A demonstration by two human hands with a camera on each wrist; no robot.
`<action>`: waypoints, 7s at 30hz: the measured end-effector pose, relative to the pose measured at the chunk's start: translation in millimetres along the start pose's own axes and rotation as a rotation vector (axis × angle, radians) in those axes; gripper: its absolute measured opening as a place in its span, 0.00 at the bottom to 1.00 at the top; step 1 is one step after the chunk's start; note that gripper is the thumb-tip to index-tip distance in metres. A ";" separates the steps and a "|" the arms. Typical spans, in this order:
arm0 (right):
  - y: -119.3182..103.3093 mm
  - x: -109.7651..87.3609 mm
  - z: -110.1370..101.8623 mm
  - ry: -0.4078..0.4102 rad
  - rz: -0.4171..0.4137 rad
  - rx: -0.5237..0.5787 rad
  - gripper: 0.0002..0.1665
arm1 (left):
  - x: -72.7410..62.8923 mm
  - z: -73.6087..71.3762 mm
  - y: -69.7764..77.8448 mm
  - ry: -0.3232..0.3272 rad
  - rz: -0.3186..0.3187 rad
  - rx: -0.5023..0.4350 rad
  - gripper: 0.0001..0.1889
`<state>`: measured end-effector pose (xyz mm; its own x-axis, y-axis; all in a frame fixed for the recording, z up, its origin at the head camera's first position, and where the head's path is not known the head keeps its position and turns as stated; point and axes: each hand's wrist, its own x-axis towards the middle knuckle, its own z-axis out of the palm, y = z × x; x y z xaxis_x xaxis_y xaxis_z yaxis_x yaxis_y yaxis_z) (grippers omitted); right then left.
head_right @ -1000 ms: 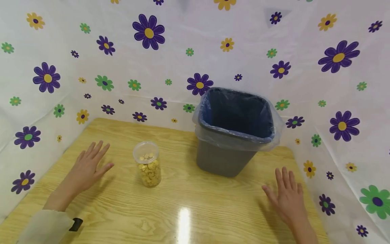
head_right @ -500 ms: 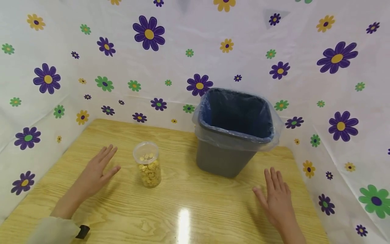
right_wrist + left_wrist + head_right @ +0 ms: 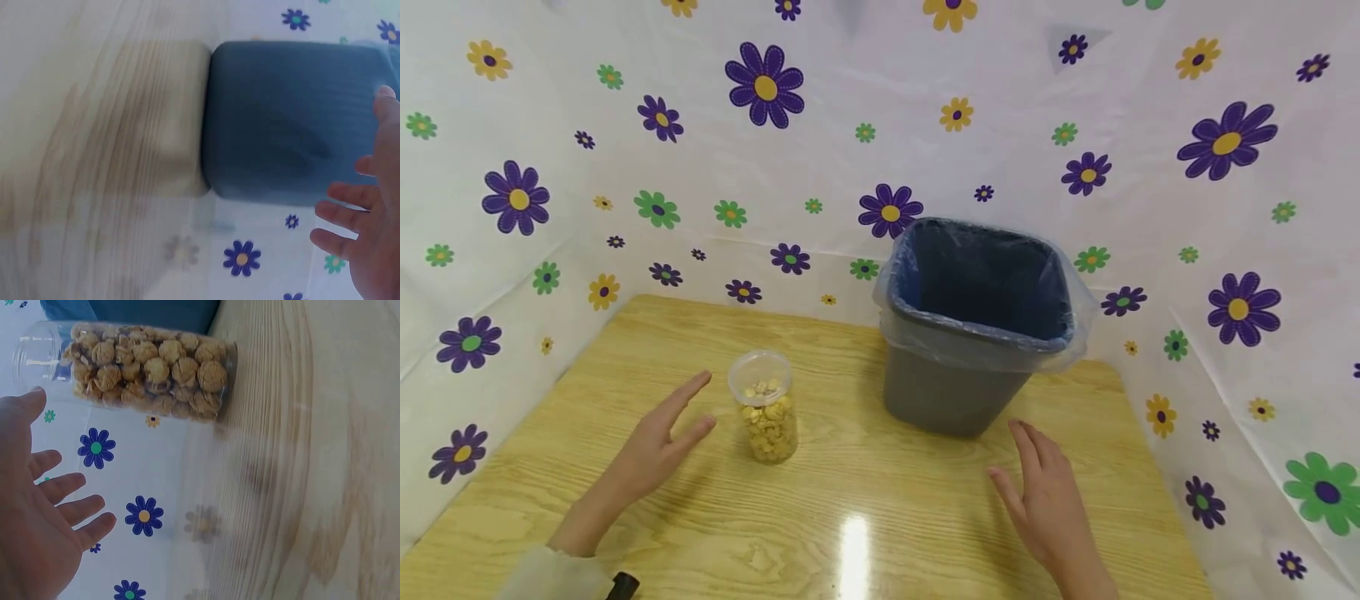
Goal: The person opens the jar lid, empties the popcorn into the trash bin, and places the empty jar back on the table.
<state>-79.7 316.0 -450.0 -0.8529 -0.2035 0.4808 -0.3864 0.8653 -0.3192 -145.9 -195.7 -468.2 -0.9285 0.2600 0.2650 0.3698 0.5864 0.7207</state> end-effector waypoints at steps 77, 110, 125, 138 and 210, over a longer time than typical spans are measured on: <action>-185.2 155.8 122.0 -0.151 -0.207 0.394 0.47 | 23.6 70.1 13.3 -0.047 -0.086 -0.275 0.51; -157.2 128.1 94.1 0.019 -0.173 0.639 0.43 | 18.1 64.4 47.7 -0.032 0.073 -0.196 0.49; -141.7 108.4 69.2 -0.096 -0.030 0.777 0.39 | 14.8 51.2 66.8 -0.051 0.131 -0.004 0.51; -136.6 98.3 57.0 -0.159 0.026 0.778 0.39 | 15.4 41.5 73.6 0.000 0.278 0.211 0.55; -139.9 82.5 43.3 -0.205 0.206 0.738 0.19 | 15.8 45.7 104.2 0.030 0.441 0.590 0.55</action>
<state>-111.2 158.3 -401.0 -0.9526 -0.2148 0.2157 -0.2852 0.3821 -0.8790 -120.5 -95.4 -418.2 -0.6868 0.5511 0.4738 0.6570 0.7496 0.0804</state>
